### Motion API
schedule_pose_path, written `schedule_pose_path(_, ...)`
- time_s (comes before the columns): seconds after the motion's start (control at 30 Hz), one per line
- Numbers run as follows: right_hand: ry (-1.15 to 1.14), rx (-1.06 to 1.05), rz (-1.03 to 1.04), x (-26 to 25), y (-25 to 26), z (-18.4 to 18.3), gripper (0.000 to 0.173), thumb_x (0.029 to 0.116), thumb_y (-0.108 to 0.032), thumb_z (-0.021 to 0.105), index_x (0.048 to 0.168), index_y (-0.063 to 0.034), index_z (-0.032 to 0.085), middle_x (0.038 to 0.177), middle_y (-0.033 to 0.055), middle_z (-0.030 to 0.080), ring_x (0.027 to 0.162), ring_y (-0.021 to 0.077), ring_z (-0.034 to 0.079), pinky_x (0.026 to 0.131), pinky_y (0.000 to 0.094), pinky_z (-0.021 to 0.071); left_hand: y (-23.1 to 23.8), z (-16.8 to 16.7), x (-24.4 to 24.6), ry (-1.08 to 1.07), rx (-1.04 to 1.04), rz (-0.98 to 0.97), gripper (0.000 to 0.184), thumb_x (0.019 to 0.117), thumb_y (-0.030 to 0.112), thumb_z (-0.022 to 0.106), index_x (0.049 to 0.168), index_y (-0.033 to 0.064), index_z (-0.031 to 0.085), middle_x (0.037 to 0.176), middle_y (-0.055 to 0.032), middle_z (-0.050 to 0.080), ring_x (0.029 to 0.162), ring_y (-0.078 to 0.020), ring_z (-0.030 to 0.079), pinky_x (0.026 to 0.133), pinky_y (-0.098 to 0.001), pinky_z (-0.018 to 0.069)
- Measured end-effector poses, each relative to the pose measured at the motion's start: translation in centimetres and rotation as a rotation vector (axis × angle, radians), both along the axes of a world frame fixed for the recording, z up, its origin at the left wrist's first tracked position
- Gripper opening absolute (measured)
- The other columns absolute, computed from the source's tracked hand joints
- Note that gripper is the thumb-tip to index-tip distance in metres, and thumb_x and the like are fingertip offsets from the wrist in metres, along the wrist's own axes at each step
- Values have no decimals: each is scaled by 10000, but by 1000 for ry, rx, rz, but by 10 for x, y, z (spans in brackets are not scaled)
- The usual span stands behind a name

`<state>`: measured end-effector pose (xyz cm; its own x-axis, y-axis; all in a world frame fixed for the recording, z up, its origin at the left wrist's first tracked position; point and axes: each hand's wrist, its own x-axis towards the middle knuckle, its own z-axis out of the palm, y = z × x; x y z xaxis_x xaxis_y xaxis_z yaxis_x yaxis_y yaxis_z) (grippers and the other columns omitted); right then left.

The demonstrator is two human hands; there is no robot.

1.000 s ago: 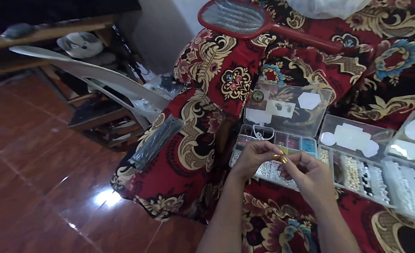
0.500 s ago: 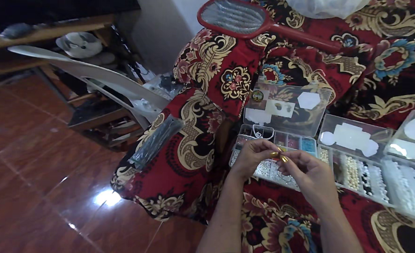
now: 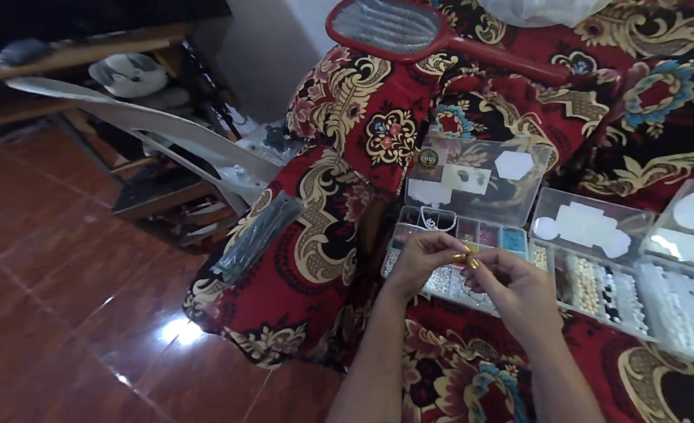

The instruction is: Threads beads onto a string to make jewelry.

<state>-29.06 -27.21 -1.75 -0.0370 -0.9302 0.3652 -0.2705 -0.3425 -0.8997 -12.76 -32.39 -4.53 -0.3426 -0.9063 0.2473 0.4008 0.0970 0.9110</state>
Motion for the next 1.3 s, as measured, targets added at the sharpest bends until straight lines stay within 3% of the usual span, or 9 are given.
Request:
schedule_pose_path(0.27,-46,128,-24,0,1,6,121,924,-130,651,963,-55,737,739,-43,734,622,21,698,585,175,602,1,3,-2,-70,-57,67,170,886,-130,627,928,-8,737,957,-8,749,903,-60,705,858,-254,586)
schedule_pose_path(0.4,-282,264,53,-1,1,10,100,940,-49,633,973,-11,719,753,8,746,627,71,712,596,210,612,1,6,-3,-79,-230,121,123,879,-99,673,927,-25,759,1017,-34,738,994,-66,688,904,-238,568)
schedule_pose_path(0.57,-465,337,117,-4,0,11,151,982,-31,564,951,-14,711,744,25,745,618,77,705,599,208,604,4,11,-3,-68,-218,107,128,861,-107,683,913,-20,762,1024,-27,717,966,-52,675,862,-217,572)
schedule_pose_path(0.77,-523,363,130,-5,-1,12,144,964,-1,577,928,-11,716,728,24,737,601,73,695,588,203,600,5,16,-4,-125,-231,114,120,841,-118,705,924,-44,750,1031,-42,702,951,-50,679,853,-211,583)
schedule_pose_path(1.0,-937,527,292,-5,-5,6,247,984,13,495,899,-26,724,698,26,703,557,26,642,546,152,552,7,16,-10,-116,-363,232,82,837,-60,750,912,-28,756,1017,-41,718,956,-44,685,855,-205,583)
schedule_pose_path(1.3,-1303,616,517,-9,-7,-9,81,886,-46,706,935,-35,769,765,44,722,609,41,670,578,161,566,9,19,-16,-102,-407,257,113,811,-29,790,916,-28,750,1007,-48,703,931,-53,680,814,-201,592)
